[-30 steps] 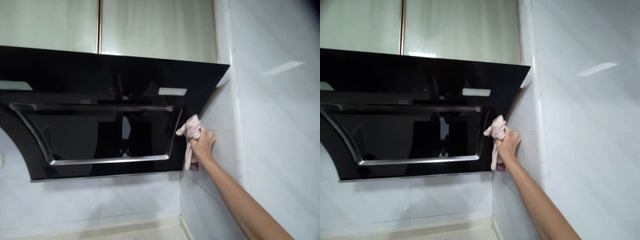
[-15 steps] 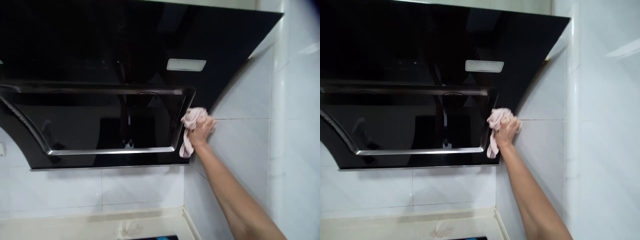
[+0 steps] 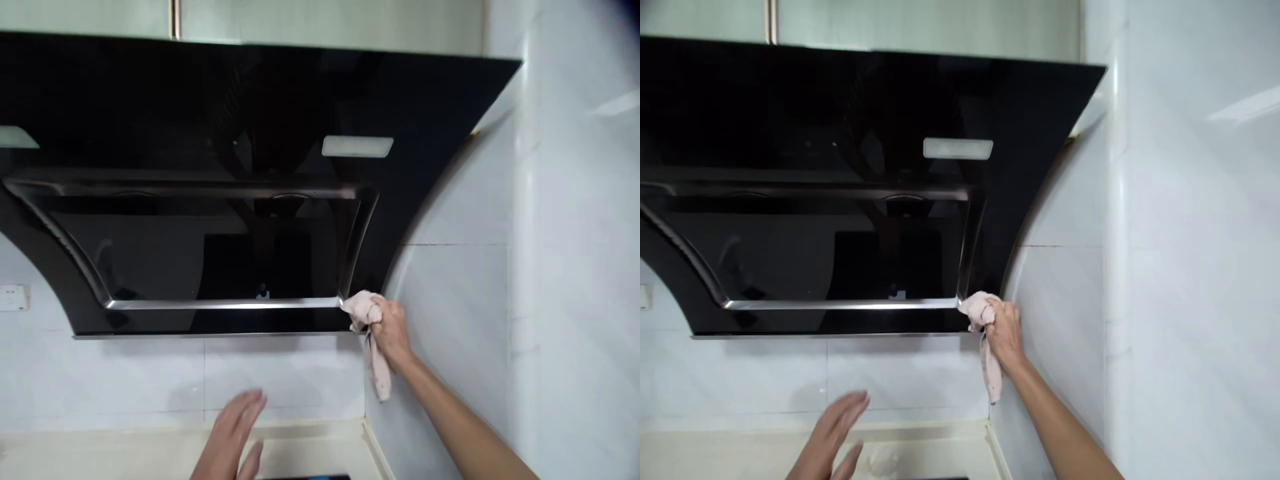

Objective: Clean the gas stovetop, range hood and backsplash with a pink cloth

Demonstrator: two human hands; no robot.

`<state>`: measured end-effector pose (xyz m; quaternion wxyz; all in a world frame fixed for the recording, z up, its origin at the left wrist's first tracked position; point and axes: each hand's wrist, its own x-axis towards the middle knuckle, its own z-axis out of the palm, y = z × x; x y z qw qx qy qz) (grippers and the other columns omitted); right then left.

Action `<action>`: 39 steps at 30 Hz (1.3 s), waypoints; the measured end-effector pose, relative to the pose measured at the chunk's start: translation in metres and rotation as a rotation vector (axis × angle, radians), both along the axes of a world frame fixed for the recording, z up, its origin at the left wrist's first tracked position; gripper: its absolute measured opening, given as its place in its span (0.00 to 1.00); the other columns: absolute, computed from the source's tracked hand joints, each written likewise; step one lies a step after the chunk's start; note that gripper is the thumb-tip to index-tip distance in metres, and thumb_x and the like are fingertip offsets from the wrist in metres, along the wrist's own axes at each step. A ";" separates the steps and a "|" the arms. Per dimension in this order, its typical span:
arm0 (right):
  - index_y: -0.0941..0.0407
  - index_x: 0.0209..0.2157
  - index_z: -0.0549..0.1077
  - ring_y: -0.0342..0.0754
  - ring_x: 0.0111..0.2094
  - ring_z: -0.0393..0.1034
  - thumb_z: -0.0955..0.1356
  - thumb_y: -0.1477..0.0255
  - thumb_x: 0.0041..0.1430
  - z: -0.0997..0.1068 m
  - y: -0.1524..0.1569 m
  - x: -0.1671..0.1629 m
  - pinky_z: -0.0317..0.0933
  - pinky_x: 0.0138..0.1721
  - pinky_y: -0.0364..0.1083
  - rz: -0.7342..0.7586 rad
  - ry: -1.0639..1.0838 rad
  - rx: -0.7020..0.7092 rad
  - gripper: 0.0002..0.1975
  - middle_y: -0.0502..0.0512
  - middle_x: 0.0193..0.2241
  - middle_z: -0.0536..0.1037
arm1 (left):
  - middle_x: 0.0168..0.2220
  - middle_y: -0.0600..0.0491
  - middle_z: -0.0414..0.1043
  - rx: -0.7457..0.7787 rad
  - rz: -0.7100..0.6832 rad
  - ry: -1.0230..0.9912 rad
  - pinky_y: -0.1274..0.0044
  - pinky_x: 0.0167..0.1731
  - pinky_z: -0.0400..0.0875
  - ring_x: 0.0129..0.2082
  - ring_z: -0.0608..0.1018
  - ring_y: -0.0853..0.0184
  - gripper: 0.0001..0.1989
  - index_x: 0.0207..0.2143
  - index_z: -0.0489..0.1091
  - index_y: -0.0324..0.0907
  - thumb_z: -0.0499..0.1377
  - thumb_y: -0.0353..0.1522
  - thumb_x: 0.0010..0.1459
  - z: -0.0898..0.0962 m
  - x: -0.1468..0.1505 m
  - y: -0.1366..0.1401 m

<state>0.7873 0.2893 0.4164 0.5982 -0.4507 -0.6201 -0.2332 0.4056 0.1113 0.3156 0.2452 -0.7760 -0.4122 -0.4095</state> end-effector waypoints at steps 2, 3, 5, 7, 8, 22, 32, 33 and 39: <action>0.55 0.55 0.66 0.57 0.48 0.63 0.62 0.72 0.54 0.043 -0.027 0.003 0.61 0.51 0.56 -0.022 0.185 0.127 0.25 0.60 0.45 0.69 | 0.64 0.50 0.63 0.160 -0.157 0.016 0.62 0.61 0.66 0.64 0.66 0.58 0.34 0.69 0.46 0.56 0.53 0.30 0.64 0.070 0.017 0.021; 0.55 0.56 0.66 0.58 0.48 0.63 0.64 0.69 0.55 0.066 -0.040 0.003 0.60 0.51 0.56 -0.037 0.259 0.186 0.25 0.60 0.45 0.69 | 0.65 0.48 0.62 0.227 -0.196 0.021 0.61 0.63 0.63 0.65 0.64 0.57 0.34 0.69 0.46 0.54 0.53 0.30 0.65 0.107 0.027 0.028; 0.55 0.55 0.66 0.58 0.47 0.62 0.66 0.64 0.55 0.113 -0.064 -0.002 0.60 0.51 0.57 -0.070 0.322 0.276 0.26 0.60 0.44 0.69 | 0.64 0.44 0.61 0.347 -0.252 0.006 0.59 0.63 0.61 0.65 0.63 0.57 0.31 0.68 0.50 0.48 0.53 0.30 0.65 0.177 0.050 0.034; 0.53 0.53 0.68 0.58 0.47 0.61 0.66 0.63 0.55 0.154 -0.083 -0.013 0.60 0.49 0.56 -0.113 0.288 0.329 0.23 0.59 0.43 0.68 | 0.63 0.42 0.61 0.397 -0.291 -0.011 0.58 0.63 0.59 0.65 0.62 0.56 0.29 0.66 0.55 0.43 0.54 0.30 0.63 0.230 0.073 0.032; 0.52 0.53 0.69 0.58 0.47 0.61 0.66 0.64 0.56 0.171 -0.089 -0.021 0.60 0.49 0.56 -0.137 0.256 0.350 0.22 0.59 0.43 0.68 | 0.64 0.43 0.61 0.396 -0.311 -0.009 0.58 0.64 0.58 0.65 0.62 0.56 0.28 0.64 0.57 0.43 0.55 0.30 0.62 0.250 0.084 0.030; 0.52 0.51 0.72 0.55 0.54 0.65 0.63 0.62 0.59 0.197 -0.118 -0.147 0.61 0.55 0.55 0.531 0.293 0.312 0.20 0.57 0.49 0.72 | 0.68 0.42 0.56 -0.611 -0.879 -0.696 0.62 0.61 0.62 0.66 0.62 0.51 0.45 0.67 0.51 0.48 0.62 0.55 0.54 0.269 0.097 0.037; 0.55 0.26 0.74 0.43 0.23 0.68 0.70 0.64 0.47 0.173 -0.136 -0.137 0.59 0.20 0.39 0.837 0.596 -0.022 0.09 0.47 0.21 0.74 | 0.40 0.49 0.79 -0.702 -0.809 -0.699 0.69 0.44 0.74 0.39 0.80 0.60 0.26 0.46 0.75 0.41 0.72 0.40 0.45 0.263 0.085 0.027; 0.55 0.24 0.73 0.42 0.20 0.65 0.70 0.64 0.47 0.171 -0.137 -0.128 0.55 0.18 0.39 0.770 0.586 -0.049 0.09 0.46 0.19 0.71 | 0.38 0.49 0.79 -0.730 -0.747 -0.667 0.70 0.42 0.74 0.37 0.80 0.61 0.25 0.44 0.75 0.40 0.72 0.41 0.45 0.265 0.080 0.023; 0.55 0.27 0.70 0.40 0.19 0.66 0.70 0.70 0.49 0.174 -0.153 -0.116 0.64 0.20 0.39 1.202 0.954 -0.105 0.05 0.45 0.20 0.73 | 0.38 0.54 0.79 -0.989 -0.742 -0.376 0.75 0.34 0.74 0.35 0.79 0.64 0.29 0.46 0.75 0.44 0.74 0.33 0.37 0.242 0.073 0.005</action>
